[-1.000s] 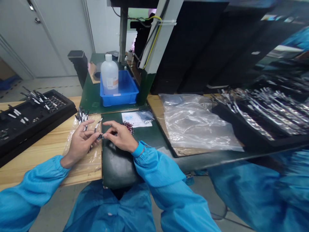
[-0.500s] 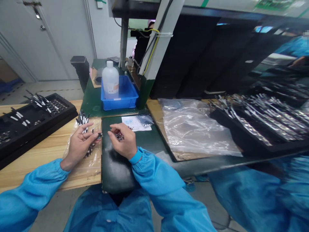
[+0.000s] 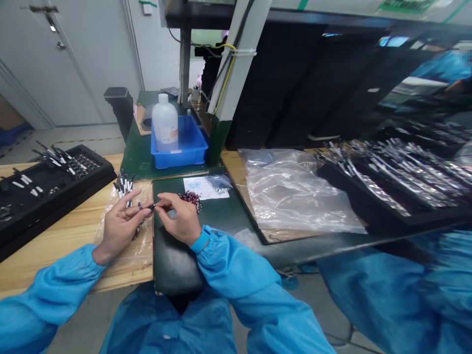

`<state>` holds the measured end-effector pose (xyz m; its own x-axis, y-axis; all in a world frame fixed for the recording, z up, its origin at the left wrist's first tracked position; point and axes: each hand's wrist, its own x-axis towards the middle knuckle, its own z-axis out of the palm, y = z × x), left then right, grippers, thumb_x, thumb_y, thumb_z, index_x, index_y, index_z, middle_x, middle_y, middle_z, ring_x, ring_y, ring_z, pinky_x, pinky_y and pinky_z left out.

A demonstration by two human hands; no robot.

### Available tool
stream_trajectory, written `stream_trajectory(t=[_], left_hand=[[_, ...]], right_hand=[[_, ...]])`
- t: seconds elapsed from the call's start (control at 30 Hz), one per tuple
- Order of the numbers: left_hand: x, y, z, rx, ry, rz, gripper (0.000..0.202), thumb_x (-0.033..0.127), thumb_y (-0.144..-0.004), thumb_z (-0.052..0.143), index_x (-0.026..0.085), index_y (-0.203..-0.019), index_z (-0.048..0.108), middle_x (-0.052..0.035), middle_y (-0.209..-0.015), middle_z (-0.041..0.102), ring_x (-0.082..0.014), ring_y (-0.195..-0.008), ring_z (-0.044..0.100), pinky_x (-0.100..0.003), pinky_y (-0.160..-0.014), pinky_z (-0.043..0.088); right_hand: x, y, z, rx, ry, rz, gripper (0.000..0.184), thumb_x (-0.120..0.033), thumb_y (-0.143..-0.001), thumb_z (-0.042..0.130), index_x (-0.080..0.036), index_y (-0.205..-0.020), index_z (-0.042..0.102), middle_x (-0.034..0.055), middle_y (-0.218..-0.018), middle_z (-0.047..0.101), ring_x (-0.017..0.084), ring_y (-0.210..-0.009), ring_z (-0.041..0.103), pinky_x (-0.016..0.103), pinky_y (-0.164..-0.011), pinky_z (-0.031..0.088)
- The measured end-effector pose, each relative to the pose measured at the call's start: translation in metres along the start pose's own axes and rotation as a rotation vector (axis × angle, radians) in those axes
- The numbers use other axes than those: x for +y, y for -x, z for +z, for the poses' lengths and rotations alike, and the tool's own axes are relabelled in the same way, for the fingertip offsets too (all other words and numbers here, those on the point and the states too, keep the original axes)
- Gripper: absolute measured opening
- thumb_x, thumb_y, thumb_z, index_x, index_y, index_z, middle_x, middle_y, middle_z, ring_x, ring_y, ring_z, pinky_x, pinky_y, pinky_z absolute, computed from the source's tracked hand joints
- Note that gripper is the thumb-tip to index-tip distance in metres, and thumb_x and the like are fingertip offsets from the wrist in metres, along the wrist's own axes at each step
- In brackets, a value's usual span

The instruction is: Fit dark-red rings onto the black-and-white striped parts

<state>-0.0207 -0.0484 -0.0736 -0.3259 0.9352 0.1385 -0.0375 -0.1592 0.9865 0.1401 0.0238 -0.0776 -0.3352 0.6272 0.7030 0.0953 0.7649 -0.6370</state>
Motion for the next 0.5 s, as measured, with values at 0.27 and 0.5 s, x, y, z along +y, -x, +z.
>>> stream_trajectory(t=[0.27,0.5], left_hand=[[-0.011,0.004,-0.004,-0.066,-0.165,0.156,0.078,0.033,-0.083,0.078,0.019,-0.152,0.043,-0.0110,-0.114,0.076,-0.0269,-0.115,0.068,-0.035,-0.098,0.059],[-0.013,0.006,-0.010,-0.120,-0.427,0.383,0.075,0.026,-0.087,0.072,0.023,-0.154,0.039,-0.0096,-0.121,0.072,-0.0250,-0.107,0.073,-0.033,-0.089,0.063]], right_hand=[[-0.001,0.001,0.000,0.013,0.039,0.005,0.033,-0.017,-0.090,0.064,-0.023,-0.121,0.055,0.0015,-0.089,0.076,0.013,-0.076,0.074,0.025,-0.071,0.063],[-0.001,-0.001,-0.001,0.042,0.103,-0.066,0.037,-0.015,-0.091,0.063,-0.023,-0.126,0.053,0.0010,-0.089,0.075,0.012,-0.073,0.073,0.024,-0.070,0.063]])
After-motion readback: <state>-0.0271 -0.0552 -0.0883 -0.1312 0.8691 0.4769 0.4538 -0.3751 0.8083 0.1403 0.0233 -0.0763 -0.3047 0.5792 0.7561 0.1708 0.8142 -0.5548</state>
